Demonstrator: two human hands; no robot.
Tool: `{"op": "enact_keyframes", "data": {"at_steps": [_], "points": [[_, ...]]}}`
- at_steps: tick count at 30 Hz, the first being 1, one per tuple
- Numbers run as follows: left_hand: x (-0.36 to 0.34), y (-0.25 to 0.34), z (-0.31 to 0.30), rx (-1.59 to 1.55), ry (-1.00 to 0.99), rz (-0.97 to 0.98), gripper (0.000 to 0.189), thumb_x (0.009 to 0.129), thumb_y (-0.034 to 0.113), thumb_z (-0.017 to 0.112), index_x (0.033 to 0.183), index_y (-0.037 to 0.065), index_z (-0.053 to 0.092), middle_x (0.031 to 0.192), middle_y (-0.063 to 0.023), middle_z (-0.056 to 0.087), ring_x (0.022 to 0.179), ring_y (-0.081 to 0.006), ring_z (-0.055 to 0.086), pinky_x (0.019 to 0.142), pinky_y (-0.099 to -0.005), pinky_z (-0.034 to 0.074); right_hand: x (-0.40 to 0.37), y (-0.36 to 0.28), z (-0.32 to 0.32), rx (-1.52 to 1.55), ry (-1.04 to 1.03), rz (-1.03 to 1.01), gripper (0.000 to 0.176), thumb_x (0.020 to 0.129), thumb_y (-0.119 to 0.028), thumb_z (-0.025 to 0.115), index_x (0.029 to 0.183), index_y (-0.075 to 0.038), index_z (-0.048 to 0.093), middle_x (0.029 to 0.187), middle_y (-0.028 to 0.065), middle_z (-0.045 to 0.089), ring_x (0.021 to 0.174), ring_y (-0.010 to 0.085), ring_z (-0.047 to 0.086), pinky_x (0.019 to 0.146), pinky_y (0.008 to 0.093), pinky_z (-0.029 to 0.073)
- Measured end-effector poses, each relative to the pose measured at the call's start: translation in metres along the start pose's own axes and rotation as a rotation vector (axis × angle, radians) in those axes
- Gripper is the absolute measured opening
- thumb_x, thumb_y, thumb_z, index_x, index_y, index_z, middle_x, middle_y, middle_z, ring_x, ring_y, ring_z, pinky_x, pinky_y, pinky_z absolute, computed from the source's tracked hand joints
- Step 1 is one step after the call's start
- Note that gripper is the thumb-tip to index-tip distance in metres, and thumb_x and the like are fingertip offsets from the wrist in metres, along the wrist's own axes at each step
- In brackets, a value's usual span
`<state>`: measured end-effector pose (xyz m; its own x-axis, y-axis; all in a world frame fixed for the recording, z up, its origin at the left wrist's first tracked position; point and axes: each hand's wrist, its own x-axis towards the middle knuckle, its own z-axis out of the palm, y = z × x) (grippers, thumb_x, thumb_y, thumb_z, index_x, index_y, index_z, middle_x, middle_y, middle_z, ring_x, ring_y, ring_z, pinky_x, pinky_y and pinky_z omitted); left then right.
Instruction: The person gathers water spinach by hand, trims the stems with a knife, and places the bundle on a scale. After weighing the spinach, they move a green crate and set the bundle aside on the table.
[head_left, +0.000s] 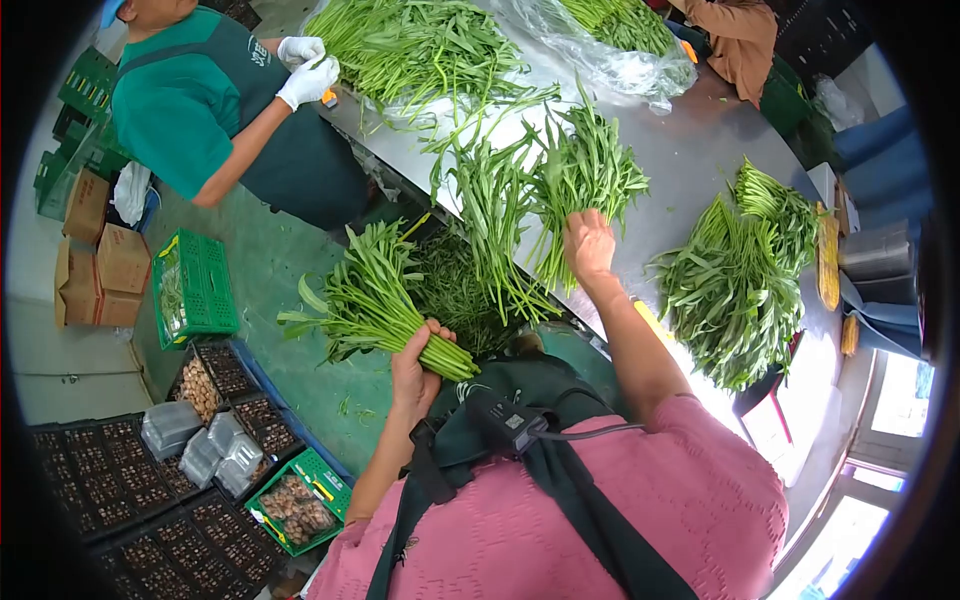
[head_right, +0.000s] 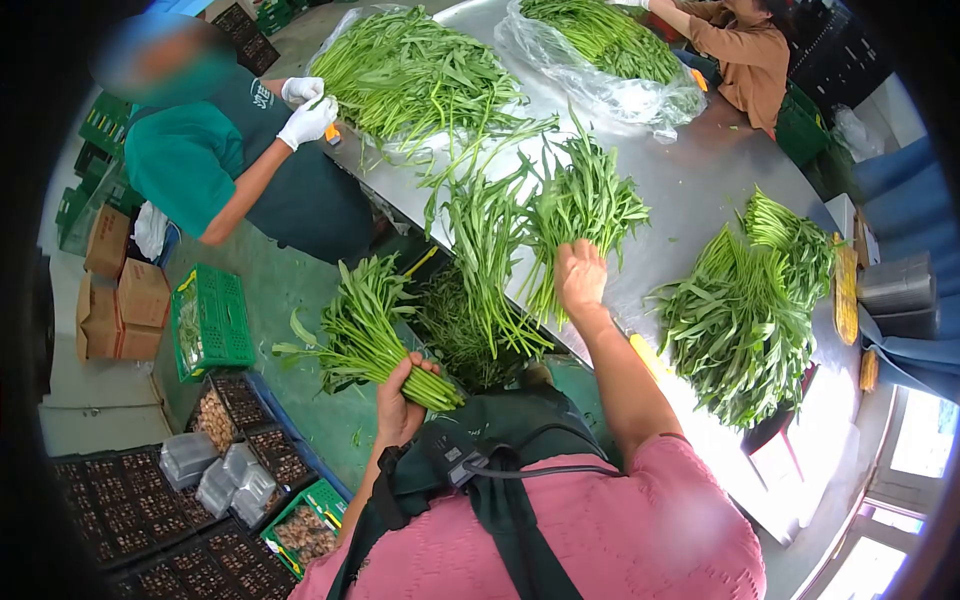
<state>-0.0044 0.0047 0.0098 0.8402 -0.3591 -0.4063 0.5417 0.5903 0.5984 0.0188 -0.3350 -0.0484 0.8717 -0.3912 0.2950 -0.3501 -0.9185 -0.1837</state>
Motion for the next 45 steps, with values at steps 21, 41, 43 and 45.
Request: {"op": "enact_keyframes", "data": {"at_steps": [21, 41, 43, 45], "points": [[-0.009, -0.001, -0.001, 0.015, 0.018, 0.025, 0.012, 0.094, 0.013, 0.06, 0.094, 0.002, 0.058, 0.092, -0.0074, 0.058, 0.088, -0.022, 0.058, 0.087, -0.0409, 0.05, -0.018, -0.063, 0.0, 0.191, -0.292, -0.275, 0.033, 0.087, -0.019, 0.063, 0.117, -0.004, 0.062, 0.125, 0.0197, 0.059, 0.12, 0.0356, 0.053, 0.102, 0.0454, 0.042], [-0.012, -0.001, 0.001, 0.016, -0.013, 0.036, 0.012, 0.094, 0.014, 0.061, 0.094, 0.002, 0.058, 0.092, -0.0075, 0.059, 0.088, -0.0218, 0.059, 0.085, -0.0397, 0.051, -0.006, 0.016, -0.001, 0.276, -0.343, 0.379, 0.046, 0.089, -0.047, 0.063, 0.098, -0.002, 0.062, 0.094, 0.0197, 0.072, 0.082, 0.0311, 0.071, 0.071, 0.0438, 0.055], [-0.012, -0.002, 0.002, 0.01, -0.015, 0.045, 0.012, 0.094, 0.014, 0.061, 0.094, 0.002, 0.058, 0.092, -0.0075, 0.058, 0.088, -0.0218, 0.059, 0.085, -0.0398, 0.051, 0.005, 0.018, -0.027, 0.95, -0.21, 0.693, 0.03, 0.092, -0.033, 0.064, 0.096, -0.004, 0.062, 0.084, 0.0101, 0.07, 0.067, 0.0201, 0.064, 0.06, 0.0356, 0.051], [-0.013, -0.003, 0.003, 0.008, -0.014, 0.043, 0.013, 0.094, 0.014, 0.061, 0.094, 0.002, 0.058, 0.092, -0.0077, 0.059, 0.088, -0.0216, 0.059, 0.085, -0.04, 0.051, 0.015, 0.021, -0.07, 1.597, -0.089, 0.791, 0.016, 0.092, -0.022, 0.065, 0.095, -0.006, 0.062, 0.075, 0.0024, 0.062, 0.058, 0.0118, 0.053, 0.053, 0.0272, 0.044]]}}
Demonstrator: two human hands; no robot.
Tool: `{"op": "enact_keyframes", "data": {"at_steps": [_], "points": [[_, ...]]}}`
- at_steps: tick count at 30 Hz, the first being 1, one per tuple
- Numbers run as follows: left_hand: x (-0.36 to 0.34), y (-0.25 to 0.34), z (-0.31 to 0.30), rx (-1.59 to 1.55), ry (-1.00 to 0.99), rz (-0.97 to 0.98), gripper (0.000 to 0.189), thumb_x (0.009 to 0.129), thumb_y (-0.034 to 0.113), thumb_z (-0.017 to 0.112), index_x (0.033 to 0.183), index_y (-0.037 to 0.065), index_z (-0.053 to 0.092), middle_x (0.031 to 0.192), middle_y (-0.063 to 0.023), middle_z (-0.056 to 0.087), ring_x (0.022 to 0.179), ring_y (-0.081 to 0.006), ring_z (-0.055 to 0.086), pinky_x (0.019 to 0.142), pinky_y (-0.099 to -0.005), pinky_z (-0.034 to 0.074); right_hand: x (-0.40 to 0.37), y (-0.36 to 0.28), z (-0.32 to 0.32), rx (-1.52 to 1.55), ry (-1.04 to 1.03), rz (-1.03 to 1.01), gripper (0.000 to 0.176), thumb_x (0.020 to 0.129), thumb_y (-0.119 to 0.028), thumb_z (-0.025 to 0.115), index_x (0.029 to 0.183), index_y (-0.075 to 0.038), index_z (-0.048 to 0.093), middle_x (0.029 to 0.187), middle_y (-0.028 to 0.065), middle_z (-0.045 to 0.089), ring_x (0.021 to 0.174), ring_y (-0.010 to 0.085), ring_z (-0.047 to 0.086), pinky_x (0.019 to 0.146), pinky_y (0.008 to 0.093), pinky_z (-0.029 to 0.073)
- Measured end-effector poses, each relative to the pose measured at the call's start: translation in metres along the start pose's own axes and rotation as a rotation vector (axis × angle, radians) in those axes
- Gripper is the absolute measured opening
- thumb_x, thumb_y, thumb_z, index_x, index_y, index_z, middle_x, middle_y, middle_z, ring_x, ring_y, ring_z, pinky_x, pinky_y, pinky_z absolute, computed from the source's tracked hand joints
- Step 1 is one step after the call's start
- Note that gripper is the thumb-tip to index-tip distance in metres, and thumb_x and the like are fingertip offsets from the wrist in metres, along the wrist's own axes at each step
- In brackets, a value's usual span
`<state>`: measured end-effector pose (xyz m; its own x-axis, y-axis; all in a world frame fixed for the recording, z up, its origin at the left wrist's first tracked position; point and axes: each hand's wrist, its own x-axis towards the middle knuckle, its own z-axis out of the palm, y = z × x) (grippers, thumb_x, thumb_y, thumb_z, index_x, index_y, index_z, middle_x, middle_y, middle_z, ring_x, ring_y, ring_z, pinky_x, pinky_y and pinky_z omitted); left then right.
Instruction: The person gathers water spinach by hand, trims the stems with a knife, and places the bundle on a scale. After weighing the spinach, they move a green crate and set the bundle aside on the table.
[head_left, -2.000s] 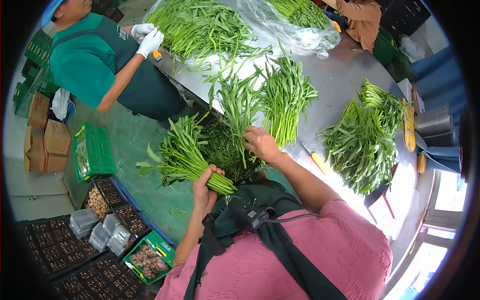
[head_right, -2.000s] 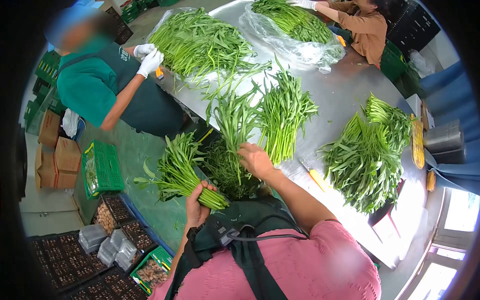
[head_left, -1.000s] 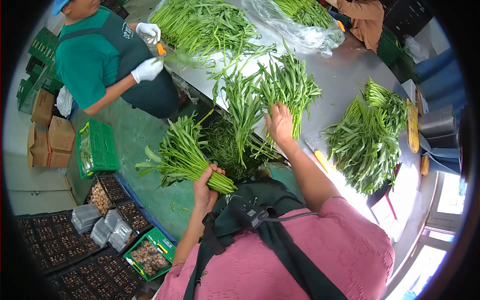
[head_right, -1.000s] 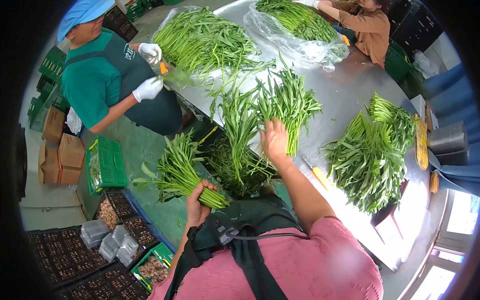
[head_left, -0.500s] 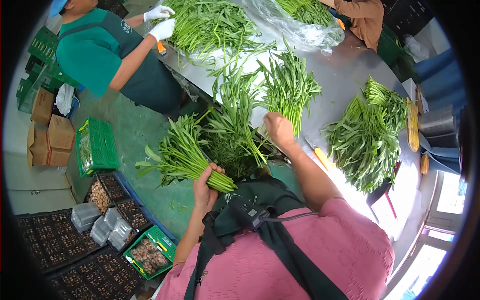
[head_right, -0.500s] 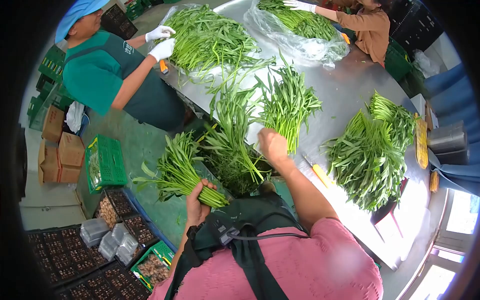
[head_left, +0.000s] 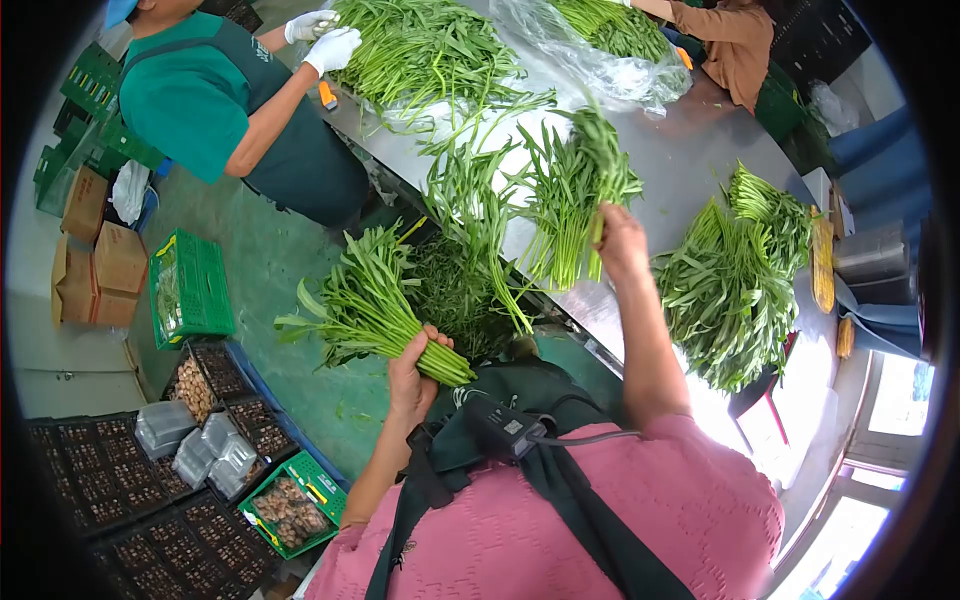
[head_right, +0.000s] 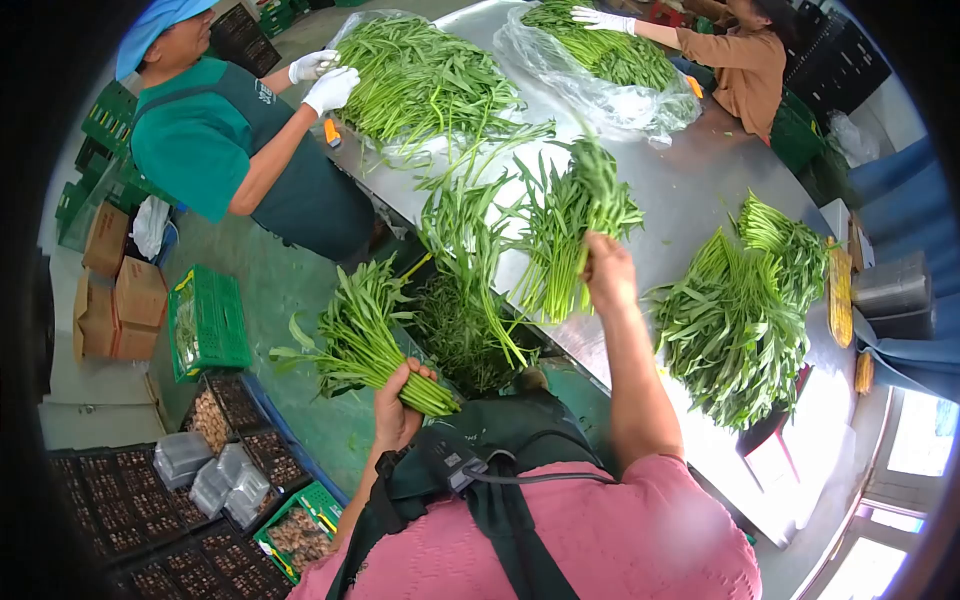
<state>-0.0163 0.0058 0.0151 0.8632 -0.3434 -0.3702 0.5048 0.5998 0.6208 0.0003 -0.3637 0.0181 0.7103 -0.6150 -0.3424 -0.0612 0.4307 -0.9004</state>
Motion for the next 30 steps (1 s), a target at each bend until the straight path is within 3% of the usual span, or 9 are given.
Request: {"op": "enact_keyframes", "data": {"at_steps": [3, 5, 9, 11, 17, 20, 23, 26, 30], "points": [[0.0, 0.002, 0.001, -0.002, 0.003, -0.049, 0.013, 0.094, 0.014, 0.061, 0.094, 0.001, 0.058, 0.091, -0.0077, 0.059, 0.088, -0.0218, 0.06, 0.084, -0.04, 0.051, -0.027, -0.06, 0.009, 0.367, -0.253, -0.051, 0.013, 0.094, -0.021, 0.065, 0.096, -0.009, 0.063, 0.075, 0.001, 0.059, 0.06, 0.0109, 0.052, 0.055, 0.0242, 0.041], [0.001, 0.002, 0.003, 0.003, 0.001, -0.05, 0.013, 0.094, 0.014, 0.062, 0.095, 0.001, 0.058, 0.09, -0.0081, 0.06, 0.087, -0.0222, 0.06, 0.084, -0.0401, 0.051, -0.04, -0.077, 0.014, 0.374, -0.366, -0.181, 0.012, 0.095, -0.021, 0.064, 0.095, -0.01, 0.062, 0.076, 0.0014, 0.06, 0.061, 0.0111, 0.052, 0.055, 0.024, 0.041], [0.006, 0.002, 0.006, 0.037, -0.004, -0.075, 0.015, 0.093, 0.016, 0.063, 0.096, 0.001, 0.059, 0.088, -0.0097, 0.062, 0.087, -0.0231, 0.061, 0.086, -0.0403, 0.051, -0.036, -0.042, 0.022, -0.17, -0.315, -0.169, 0.014, 0.094, -0.022, 0.067, 0.089, -0.009, 0.065, 0.073, -0.0016, 0.061, 0.054, 0.007, 0.048, 0.051, 0.0212, 0.037], [0.01, 0.001, 0.005, 0.033, 0.027, -0.068, 0.018, 0.092, 0.017, 0.064, 0.099, 0.0, 0.06, 0.089, -0.0112, 0.063, 0.088, -0.0235, 0.062, 0.084, -0.0396, 0.052, -0.048, -0.018, 0.036, -0.084, -0.443, -0.069, 0.015, 0.093, -0.021, 0.069, 0.091, -0.006, 0.066, 0.072, -0.0018, 0.062, 0.057, 0.006, 0.049, 0.053, 0.0202, 0.038], [0.026, 0.006, 0.027, 0.111, 0.026, -0.148, 0.023, 0.09, 0.013, 0.065, 0.106, -0.004, 0.063, 0.094, -0.0129, 0.067, 0.085, -0.023, 0.067, 0.078, -0.0352, 0.055, -0.093, 0.038, 0.088, -0.289, -0.679, 0.022, 0.013, 0.094, -0.013, 0.066, 0.095, 0.0, 0.068, 0.074, -0.0029, 0.061, 0.062, 0.0056, 0.052, 0.059, 0.0224, 0.043], [0.03, 0.001, 0.032, 0.123, -0.031, -0.096, 0.023, 0.091, 0.009, 0.063, 0.111, -0.002, 0.06, 0.096, -0.0111, 0.066, 0.086, -0.0209, 0.066, 0.078, -0.0343, 0.055, -0.114, 0.047, 0.11, -0.471, -0.84, -0.139, 0.01, 0.094, -0.005, 0.061, 0.096, 0.004, 0.065, 0.08, 0.0018, 0.063, 0.071, 0.0106, 0.059, 0.064, 0.027, 0.049], [0.028, 0.001, 0.026, 0.115, -0.046, -0.133, 0.025, 0.091, 0.009, 0.063, 0.114, -0.001, 0.058, 0.096, -0.0103, 0.065, 0.085, -0.0204, 0.065, 0.076, -0.0344, 0.055, -0.121, 0.046, 0.118, -0.834, -0.781, -0.688, 0.011, 0.086, -0.003, 0.066, 0.096, 0.003, 0.065, 0.079, 0.0132, 0.063, 0.069, 0.0262, 0.065, 0.062, 0.0352, 0.051], [0.021, 0.001, 0.024, 0.073, -0.011, -0.133, 0.025, 0.091, 0.009, 0.064, 0.114, 0.0, 0.059, 0.1, -0.0094, 0.064, 0.088, -0.0197, 0.065, 0.077, -0.0336, 0.054, -0.13, 0.04, 0.12, -0.977, -0.765, -0.883, 0.011, 0.083, -0.005, 0.067, 0.093, 0.001, 0.066, 0.078, 0.0151, 0.062, 0.07, 0.0316, 0.064, 0.061, 0.04, 0.052], [0.017, 0.008, 0.023, 0.045, -0.043, -0.136, 0.035, 0.092, 0.011, 0.064, 0.125, -0.001, 0.057, 0.115, -0.0112, 0.064, 0.101, -0.0198, 0.064, 0.087, -0.0338, 0.053, -0.141, 0.047, 0.117, -1.074, -0.801, -0.939, 0.011, 0.087, -0.013, 0.063, 0.092, -0.003, 0.064, 0.084, 0.0123, 0.064, 0.072, 0.0307, 0.065, 0.062, 0.0407, 0.054]]}}
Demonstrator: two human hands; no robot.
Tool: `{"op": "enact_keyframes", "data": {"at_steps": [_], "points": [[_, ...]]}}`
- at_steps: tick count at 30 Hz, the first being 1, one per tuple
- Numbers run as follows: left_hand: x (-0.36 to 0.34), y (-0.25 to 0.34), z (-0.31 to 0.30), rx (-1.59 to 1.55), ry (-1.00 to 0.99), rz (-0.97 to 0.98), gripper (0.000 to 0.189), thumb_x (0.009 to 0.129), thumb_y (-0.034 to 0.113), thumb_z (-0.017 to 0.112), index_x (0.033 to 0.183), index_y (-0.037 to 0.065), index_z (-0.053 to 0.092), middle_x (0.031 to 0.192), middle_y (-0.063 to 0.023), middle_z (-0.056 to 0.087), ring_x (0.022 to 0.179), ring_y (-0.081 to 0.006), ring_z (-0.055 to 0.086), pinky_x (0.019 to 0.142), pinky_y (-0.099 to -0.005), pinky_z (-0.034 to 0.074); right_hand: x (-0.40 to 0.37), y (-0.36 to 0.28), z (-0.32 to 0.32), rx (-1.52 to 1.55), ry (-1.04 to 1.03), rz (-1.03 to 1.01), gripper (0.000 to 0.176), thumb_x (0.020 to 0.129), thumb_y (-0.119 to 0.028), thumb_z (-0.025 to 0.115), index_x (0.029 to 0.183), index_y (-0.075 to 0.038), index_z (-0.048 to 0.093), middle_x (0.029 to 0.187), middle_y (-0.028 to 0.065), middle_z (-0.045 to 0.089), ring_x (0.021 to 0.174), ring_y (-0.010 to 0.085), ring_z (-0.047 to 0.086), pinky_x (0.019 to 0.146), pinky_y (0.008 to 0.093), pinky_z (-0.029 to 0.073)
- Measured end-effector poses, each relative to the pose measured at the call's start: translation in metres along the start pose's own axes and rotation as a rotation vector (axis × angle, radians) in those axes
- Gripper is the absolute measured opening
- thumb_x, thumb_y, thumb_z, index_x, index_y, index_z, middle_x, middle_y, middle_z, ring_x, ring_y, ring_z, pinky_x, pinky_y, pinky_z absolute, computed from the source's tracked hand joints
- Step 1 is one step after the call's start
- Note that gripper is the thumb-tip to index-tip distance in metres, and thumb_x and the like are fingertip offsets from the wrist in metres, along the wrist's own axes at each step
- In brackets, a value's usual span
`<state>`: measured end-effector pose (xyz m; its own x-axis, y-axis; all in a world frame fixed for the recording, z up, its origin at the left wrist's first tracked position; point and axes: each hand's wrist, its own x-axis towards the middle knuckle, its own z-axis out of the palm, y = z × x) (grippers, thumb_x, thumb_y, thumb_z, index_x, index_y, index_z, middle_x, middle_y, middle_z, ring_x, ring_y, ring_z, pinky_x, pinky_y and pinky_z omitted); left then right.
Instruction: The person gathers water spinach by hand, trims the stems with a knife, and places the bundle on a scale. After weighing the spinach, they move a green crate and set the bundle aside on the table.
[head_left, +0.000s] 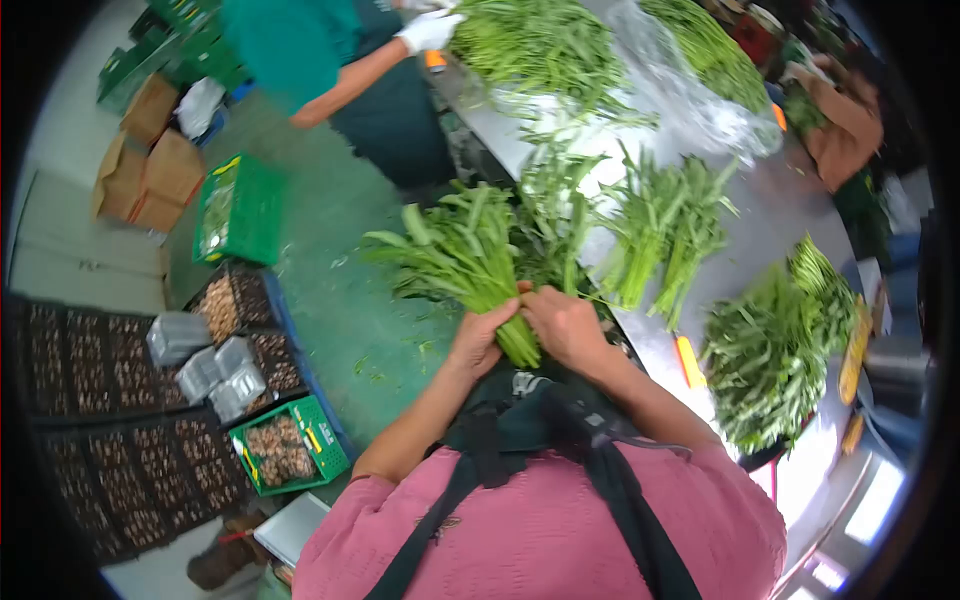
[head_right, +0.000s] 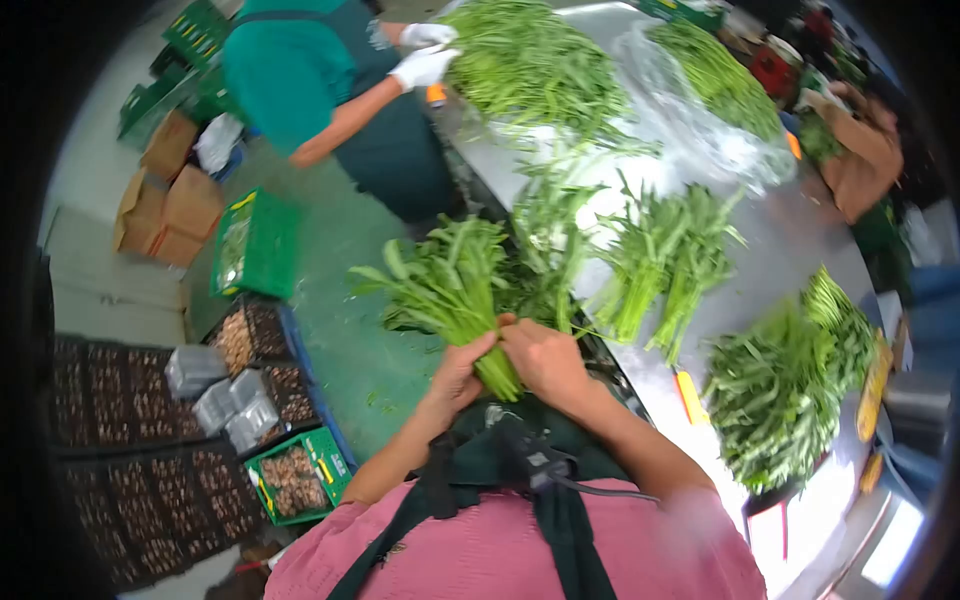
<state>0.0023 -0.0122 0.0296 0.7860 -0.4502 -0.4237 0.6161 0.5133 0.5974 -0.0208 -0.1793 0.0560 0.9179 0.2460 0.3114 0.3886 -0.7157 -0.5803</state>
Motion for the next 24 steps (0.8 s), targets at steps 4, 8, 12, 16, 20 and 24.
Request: {"op": "enact_keyframes", "data": {"at_steps": [4, 8, 12, 16, 20, 24], "points": [[-0.003, -0.002, -0.008, 0.019, -0.069, -0.059, 0.04, 0.093, 0.012, 0.063, 0.129, -0.003, 0.055, 0.121, -0.0146, 0.063, 0.107, -0.0214, 0.063, 0.091, -0.0353, 0.052, -0.004, 0.006, 0.002, 0.135, -0.086, -0.044, 0.017, 0.089, -0.016, 0.06, 0.098, -0.001, 0.064, 0.104, 0.0139, 0.068, 0.086, 0.0331, 0.067, 0.07, 0.0422, 0.055], [-0.002, -0.005, -0.017, -0.035, -0.015, 0.026, 0.03, 0.094, 0.012, 0.062, 0.118, -0.005, 0.059, 0.117, -0.0186, 0.064, 0.107, -0.0249, 0.063, 0.092, -0.0385, 0.052, -0.004, 0.013, -0.006, 0.257, -0.118, -0.042, 0.018, 0.09, -0.019, 0.06, 0.096, -0.002, 0.065, 0.099, 0.0135, 0.069, 0.084, 0.0355, 0.067, 0.072, 0.0456, 0.054], [0.0, 0.004, -0.024, -0.091, 0.045, 0.123, 0.019, 0.094, 0.011, 0.062, 0.106, -0.004, 0.06, 0.108, -0.014, 0.063, 0.101, -0.0243, 0.063, 0.091, -0.0418, 0.053, -0.024, 0.086, -0.027, 0.016, 0.032, 0.334, 0.019, 0.09, -0.021, 0.062, 0.094, -0.004, 0.067, 0.092, 0.0157, 0.07, 0.083, 0.0359, 0.067, 0.071, 0.0452, 0.054], [0.0, 0.006, -0.025, -0.122, 0.081, 0.163, 0.015, 0.093, 0.01, 0.062, 0.102, -0.002, 0.059, 0.097, -0.0083, 0.06, 0.091, -0.0223, 0.061, 0.089, -0.0409, 0.053, -0.059, 0.162, -0.066, -0.46, 0.145, 0.931, 0.029, 0.089, -0.034, 0.065, 0.101, -0.008, 0.067, 0.095, 0.0177, 0.07, 0.083, 0.0353, 0.069, 0.075, 0.0458, 0.055], [-0.001, -0.001, -0.026, -0.106, 0.069, 0.132, 0.014, 0.093, 0.011, 0.062, 0.099, -0.001, 0.059, 0.095, -0.0088, 0.06, 0.089, -0.0228, 0.061, 0.086, -0.0403, 0.052, -0.092, 0.2, -0.058, -0.734, 0.131, 0.955, 0.044, 0.085, -0.045, 0.066, 0.109, -0.008, 0.064, 0.102, 0.0188, 0.069, 0.088, 0.0357, 0.069, 0.079, 0.0487, 0.054], [-0.005, -0.001, -0.02, -0.076, 0.023, 0.11, 0.016, 0.093, 0.014, 0.063, 0.1, 0.0, 0.06, 0.094, -0.0095, 0.061, 0.09, -0.0233, 0.061, 0.085, -0.0391, 0.052, -0.099, 0.227, -0.055, -0.76, 0.178, 0.942, 0.043, 0.086, -0.042, 0.065, 0.106, -0.005, 0.065, 0.099, 0.0206, 0.068, 0.088, 0.0355, 0.069, 0.082, 0.0482, 0.054]]}}
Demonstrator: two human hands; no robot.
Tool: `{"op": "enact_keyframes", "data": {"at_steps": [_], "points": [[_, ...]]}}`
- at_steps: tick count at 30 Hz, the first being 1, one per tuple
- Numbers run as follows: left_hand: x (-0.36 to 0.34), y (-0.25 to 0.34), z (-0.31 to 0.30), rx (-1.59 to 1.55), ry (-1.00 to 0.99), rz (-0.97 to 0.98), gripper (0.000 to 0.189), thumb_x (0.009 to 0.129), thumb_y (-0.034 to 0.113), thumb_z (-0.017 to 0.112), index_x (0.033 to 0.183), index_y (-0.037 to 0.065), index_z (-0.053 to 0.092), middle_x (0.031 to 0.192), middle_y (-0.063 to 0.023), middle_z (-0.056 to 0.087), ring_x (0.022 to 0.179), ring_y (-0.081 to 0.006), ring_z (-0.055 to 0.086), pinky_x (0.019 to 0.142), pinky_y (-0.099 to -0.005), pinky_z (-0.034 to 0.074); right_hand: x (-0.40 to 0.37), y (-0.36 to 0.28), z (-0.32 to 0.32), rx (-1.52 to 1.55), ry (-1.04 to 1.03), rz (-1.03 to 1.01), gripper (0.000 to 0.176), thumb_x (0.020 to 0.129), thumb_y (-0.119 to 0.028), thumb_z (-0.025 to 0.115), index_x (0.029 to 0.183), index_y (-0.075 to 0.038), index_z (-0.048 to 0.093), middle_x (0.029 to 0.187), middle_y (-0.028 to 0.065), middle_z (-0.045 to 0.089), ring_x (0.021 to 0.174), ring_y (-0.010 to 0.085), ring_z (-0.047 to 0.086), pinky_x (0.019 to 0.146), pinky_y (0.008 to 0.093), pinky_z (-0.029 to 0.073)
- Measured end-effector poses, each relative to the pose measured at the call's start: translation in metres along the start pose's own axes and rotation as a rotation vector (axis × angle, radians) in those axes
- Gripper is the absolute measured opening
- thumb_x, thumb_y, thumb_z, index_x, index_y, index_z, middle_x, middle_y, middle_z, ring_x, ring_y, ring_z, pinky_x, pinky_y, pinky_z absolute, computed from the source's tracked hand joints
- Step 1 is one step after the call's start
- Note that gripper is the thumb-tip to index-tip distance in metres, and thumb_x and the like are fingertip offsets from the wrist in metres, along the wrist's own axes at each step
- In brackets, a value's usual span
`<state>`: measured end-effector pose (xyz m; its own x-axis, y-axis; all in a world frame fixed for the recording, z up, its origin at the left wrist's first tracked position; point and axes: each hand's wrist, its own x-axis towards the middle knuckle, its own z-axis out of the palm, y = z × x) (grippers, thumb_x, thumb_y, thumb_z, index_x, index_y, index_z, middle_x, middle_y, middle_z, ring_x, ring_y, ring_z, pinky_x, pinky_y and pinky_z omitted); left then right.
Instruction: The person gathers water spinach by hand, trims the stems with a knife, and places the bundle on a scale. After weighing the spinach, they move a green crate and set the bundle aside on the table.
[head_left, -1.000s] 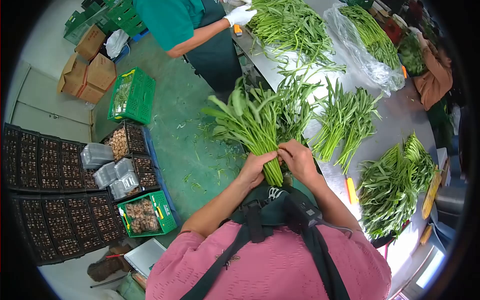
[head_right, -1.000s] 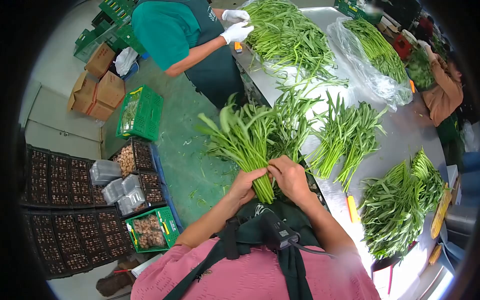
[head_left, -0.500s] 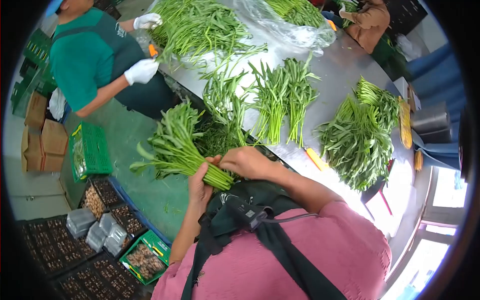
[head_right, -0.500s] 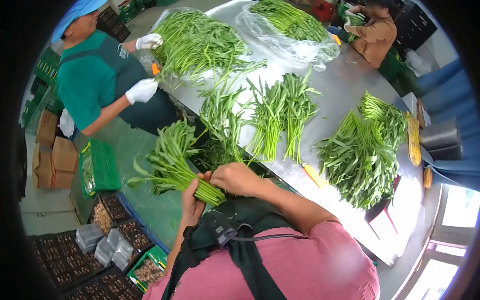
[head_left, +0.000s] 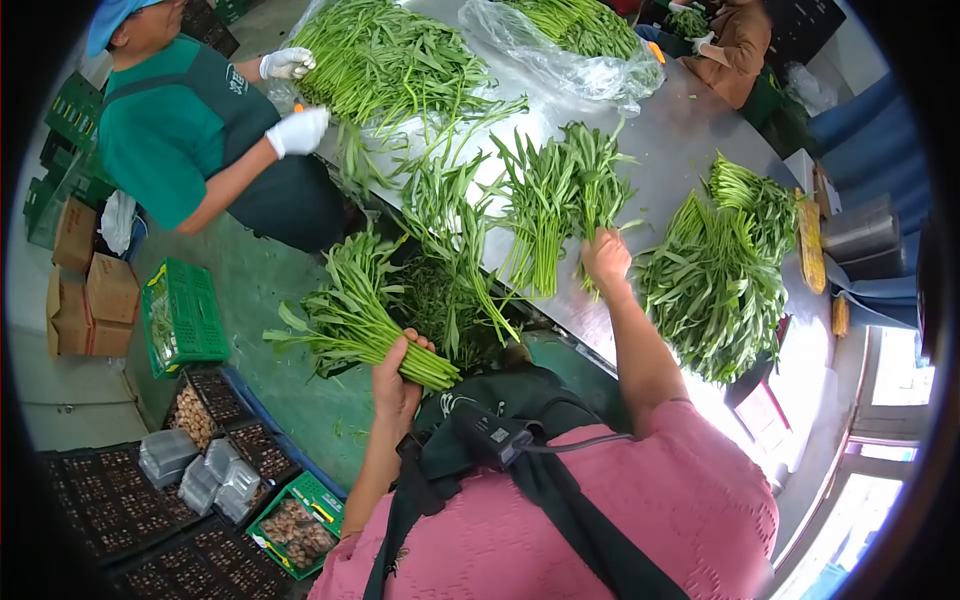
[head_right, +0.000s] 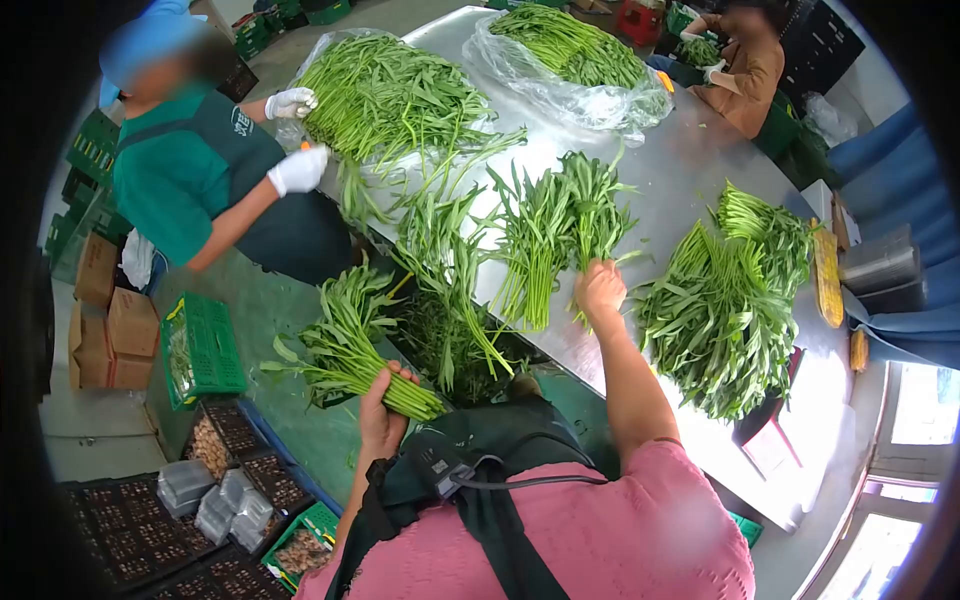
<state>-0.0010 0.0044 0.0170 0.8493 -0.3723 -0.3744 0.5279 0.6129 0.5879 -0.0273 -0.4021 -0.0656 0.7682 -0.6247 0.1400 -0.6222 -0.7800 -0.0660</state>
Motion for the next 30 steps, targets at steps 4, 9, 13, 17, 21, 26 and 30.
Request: {"op": "enact_keyframes", "data": {"at_steps": [4, 9, 13, 17, 21, 26, 30], "points": [[0.0, 0.0, -0.001, 0.016, 0.011, -0.011, 0.018, 0.092, 0.016, 0.064, 0.101, 0.001, 0.061, 0.092, -0.0106, 0.063, 0.09, -0.0242, 0.063, 0.083, -0.0386, 0.053, 0.019, -0.002, -0.019, 0.612, 0.122, 0.185, 0.033, 0.088, -0.031, 0.062, 0.099, 0.0, 0.064, 0.081, 0.0185, 0.066, 0.072, 0.0333, 0.064, 0.071, 0.0437, 0.051], [-0.002, -0.001, -0.001, 0.027, 0.042, 0.037, 0.018, 0.092, 0.016, 0.064, 0.101, 0.0, 0.061, 0.091, -0.0107, 0.063, 0.088, -0.0247, 0.064, 0.082, -0.0385, 0.054, 0.002, -0.03, -0.095, 1.166, 0.127, 0.143, 0.025, 0.092, -0.023, 0.059, 0.096, 0.002, 0.062, 0.066, 0.0169, 0.059, 0.056, 0.0239, 0.05, 0.058, 0.0388, 0.044], [-0.002, -0.003, -0.004, 0.009, 0.036, 0.035, 0.017, 0.093, 0.014, 0.064, 0.101, 0.0, 0.061, 0.092, -0.0105, 0.063, 0.087, -0.0242, 0.064, 0.082, -0.0386, 0.054, 0.007, -0.018, -0.036, 0.79, -0.142, 0.08, 0.033, 0.092, -0.031, 0.057, 0.092, 0.001, 0.066, 0.079, 0.0254, 0.065, 0.074, 0.0416, 0.065, 0.069, 0.0456, 0.049], [-0.003, -0.005, -0.003, 0.04, 0.028, 0.058, 0.017, 0.093, 0.014, 0.063, 0.101, 0.0, 0.061, 0.092, -0.0101, 0.063, 0.088, -0.0231, 0.064, 0.082, -0.0382, 0.054, -0.005, -0.02, -0.029, 0.606, -0.087, 0.074, 0.032, 0.091, -0.028, 0.053, 0.089, 0.0, 0.068, 0.087, 0.0267, 0.066, 0.087, 0.047, 0.063, 0.076, 0.0487, 0.051], [-0.009, -0.001, 0.004, 0.038, 0.036, 0.018, 0.014, 0.093, 0.013, 0.063, 0.098, 0.001, 0.06, 0.093, -0.0074, 0.06, 0.087, -0.0215, 0.06, 0.083, -0.0397, 0.052, -0.008, -0.022, -0.034, 0.575, -0.042, 0.117, 0.029, 0.091, -0.03, 0.054, 0.091, -0.005, 0.07, 0.09, 0.0209, 0.069, 0.088, 0.0416, 0.066, 0.079, 0.05, 0.051], [-0.009, -0.004, 0.001, 0.054, 0.046, -0.014, 0.014, 0.093, 0.014, 0.062, 0.097, 0.001, 0.06, 0.092, -0.0079, 0.06, 0.088, -0.0217, 0.06, 0.084, -0.0384, 0.051, -0.006, -0.048, -0.053, 0.121, -0.001, -0.075, 0.028, 0.087, -0.042, 0.065, 0.093, -0.015, 0.068, 0.098, 0.0099, 0.071, 0.095, 0.0284, 0.068, 0.09, 0.0498, 0.045], [-0.008, -0.006, 0.002, 0.064, 0.016, -0.004, 0.015, 0.093, 0.015, 0.062, 0.098, 0.001, 0.06, 0.091, -0.0088, 0.061, 0.088, -0.0228, 0.061, 0.085, -0.0378, 0.051, 0.002, -0.061, -0.035, 0.063, -0.234, -0.015, 0.031, 0.087, -0.041, 0.065, 0.095, -0.011, 0.067, 0.094, 0.0182, 0.071, 0.092, 0.0343, 0.07, 0.083, 0.0514, 0.051]]}}
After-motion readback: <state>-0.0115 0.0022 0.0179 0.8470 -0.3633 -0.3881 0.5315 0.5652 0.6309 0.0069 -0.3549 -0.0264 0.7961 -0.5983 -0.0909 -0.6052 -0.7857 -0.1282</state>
